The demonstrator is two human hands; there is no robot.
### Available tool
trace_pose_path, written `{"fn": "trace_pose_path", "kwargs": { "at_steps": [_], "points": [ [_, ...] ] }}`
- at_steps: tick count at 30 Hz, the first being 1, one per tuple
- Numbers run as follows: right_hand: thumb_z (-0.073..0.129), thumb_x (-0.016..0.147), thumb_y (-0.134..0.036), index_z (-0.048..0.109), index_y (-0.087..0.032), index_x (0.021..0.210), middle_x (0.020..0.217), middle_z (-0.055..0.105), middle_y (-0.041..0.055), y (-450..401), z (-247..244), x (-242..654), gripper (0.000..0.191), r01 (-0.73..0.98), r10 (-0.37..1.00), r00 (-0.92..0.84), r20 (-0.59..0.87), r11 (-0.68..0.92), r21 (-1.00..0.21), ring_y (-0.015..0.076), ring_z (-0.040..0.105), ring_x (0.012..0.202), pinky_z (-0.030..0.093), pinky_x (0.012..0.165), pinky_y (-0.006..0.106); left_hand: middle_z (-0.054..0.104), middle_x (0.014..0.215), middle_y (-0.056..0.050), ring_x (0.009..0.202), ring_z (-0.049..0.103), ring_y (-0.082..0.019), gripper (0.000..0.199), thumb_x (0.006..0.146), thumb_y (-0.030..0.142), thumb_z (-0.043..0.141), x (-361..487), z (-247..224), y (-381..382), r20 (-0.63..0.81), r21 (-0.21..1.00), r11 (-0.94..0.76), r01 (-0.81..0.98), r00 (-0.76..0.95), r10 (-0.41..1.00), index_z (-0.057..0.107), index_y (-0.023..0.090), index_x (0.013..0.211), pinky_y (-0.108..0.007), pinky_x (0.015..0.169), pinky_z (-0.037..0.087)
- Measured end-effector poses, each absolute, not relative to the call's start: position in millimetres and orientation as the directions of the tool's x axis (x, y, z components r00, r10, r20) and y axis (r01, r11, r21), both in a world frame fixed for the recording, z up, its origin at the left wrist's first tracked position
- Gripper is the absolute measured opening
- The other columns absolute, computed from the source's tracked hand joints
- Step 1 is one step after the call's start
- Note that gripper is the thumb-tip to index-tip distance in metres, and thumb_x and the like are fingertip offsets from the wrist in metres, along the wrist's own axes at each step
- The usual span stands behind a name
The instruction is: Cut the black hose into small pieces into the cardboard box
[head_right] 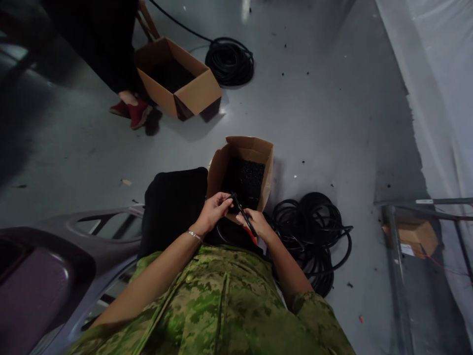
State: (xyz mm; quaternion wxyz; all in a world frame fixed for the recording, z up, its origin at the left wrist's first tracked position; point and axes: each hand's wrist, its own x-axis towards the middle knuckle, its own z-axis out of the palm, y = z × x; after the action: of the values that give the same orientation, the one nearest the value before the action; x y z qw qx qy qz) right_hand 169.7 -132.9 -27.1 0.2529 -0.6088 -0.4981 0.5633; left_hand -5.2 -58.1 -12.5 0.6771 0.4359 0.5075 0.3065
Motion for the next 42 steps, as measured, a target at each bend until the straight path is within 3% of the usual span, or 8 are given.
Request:
{"fn": "trace_pose_path", "kwargs": {
  "at_steps": [10, 17, 25, 32, 37, 42],
  "points": [
    [0.058, 0.088, -0.06, 0.067, -0.017, 0.098, 0.084, 0.067, 0.0033, -132.7, -20.6, 169.0, 0.045, 0.212, 0.871, -0.169, -0.462, -0.426, -0.88, 0.0168, 0.063, 0.073, 0.051, 0.072, 0.029, 0.062, 0.067, 0.001, 0.045, 0.045, -0.005, 0.038, 0.076, 0.049, 0.072, -5.3, -14.6, -58.4, -0.401, 0.909, 0.416, 0.025, 0.321, 0.858, 0.062, 0.015, 0.087, -0.018, 0.043, 0.033],
    [0.059, 0.088, -0.053, 0.068, -0.017, 0.097, 0.087, 0.068, 0.003, -132.1, -29.7, 172.2, 0.038, 0.346, 0.903, -0.135, -0.408, -0.343, -0.873, 0.0186, 0.062, 0.081, 0.049, 0.078, 0.029, 0.061, 0.067, 0.002, 0.045, 0.044, -0.005, 0.038, 0.075, 0.049, 0.073, -5.6, -13.5, -58.3, -0.403, 0.905, 0.426, 0.006, 0.337, 0.851, 0.062, 0.015, 0.087, -0.018, 0.042, 0.031],
    [0.058, 0.09, -0.047, 0.068, -0.016, 0.1, 0.093, 0.069, 0.0041, -132.7, -31.9, 175.3, 0.034, 0.383, 0.914, -0.135, -0.382, -0.307, -0.871, 0.0196, 0.062, 0.087, 0.047, 0.081, 0.03, 0.062, 0.066, 0.002, 0.043, 0.044, -0.005, 0.037, 0.075, 0.048, 0.074, -4.9, -12.4, -57.6, -0.411, 0.9, 0.436, 0.004, 0.338, 0.847, 0.062, 0.015, 0.085, -0.019, 0.042, 0.031],
    [0.06, 0.088, -0.058, 0.068, -0.017, 0.097, 0.081, 0.065, 0.0016, -133.1, -23.6, 172.3, 0.043, 0.225, 0.872, -0.157, -0.464, -0.426, -0.876, 0.0165, 0.061, 0.075, 0.049, 0.073, 0.027, 0.062, 0.067, 0.001, 0.045, 0.044, -0.005, 0.035, 0.076, 0.047, 0.073, -4.8, -15.3, -58.2, -0.408, 0.902, 0.432, 0.004, 0.333, 0.85, 0.062, 0.015, 0.085, -0.018, 0.042, 0.032],
    [0.063, 0.085, -0.063, 0.068, -0.017, 0.102, 0.08, 0.064, 0.0018, -137.1, -21.5, 167.3, 0.05, 0.049, 0.864, -0.171, -0.473, -0.472, -0.88, 0.0161, 0.062, 0.075, 0.051, 0.077, 0.028, 0.062, 0.068, 0.001, 0.046, 0.045, -0.005, 0.034, 0.076, 0.046, 0.073, -5.1, -15.2, -58.0, -0.387, 0.912, 0.41, 0.004, 0.339, 0.858, 0.063, 0.015, 0.086, -0.018, 0.044, 0.034],
    [0.063, 0.083, -0.064, 0.067, -0.017, 0.103, 0.084, 0.066, 0.0028, -136.1, -25.3, 166.5, 0.051, 0.119, 0.859, -0.147, -0.489, -0.476, -0.871, 0.0185, 0.064, 0.08, 0.051, 0.079, 0.03, 0.062, 0.068, 0.002, 0.045, 0.044, -0.005, 0.034, 0.076, 0.046, 0.073, -5.1, -14.3, -57.5, -0.405, 0.905, 0.424, 0.018, 0.34, 0.849, 0.063, 0.016, 0.088, -0.019, 0.043, 0.033]
  ]
}}
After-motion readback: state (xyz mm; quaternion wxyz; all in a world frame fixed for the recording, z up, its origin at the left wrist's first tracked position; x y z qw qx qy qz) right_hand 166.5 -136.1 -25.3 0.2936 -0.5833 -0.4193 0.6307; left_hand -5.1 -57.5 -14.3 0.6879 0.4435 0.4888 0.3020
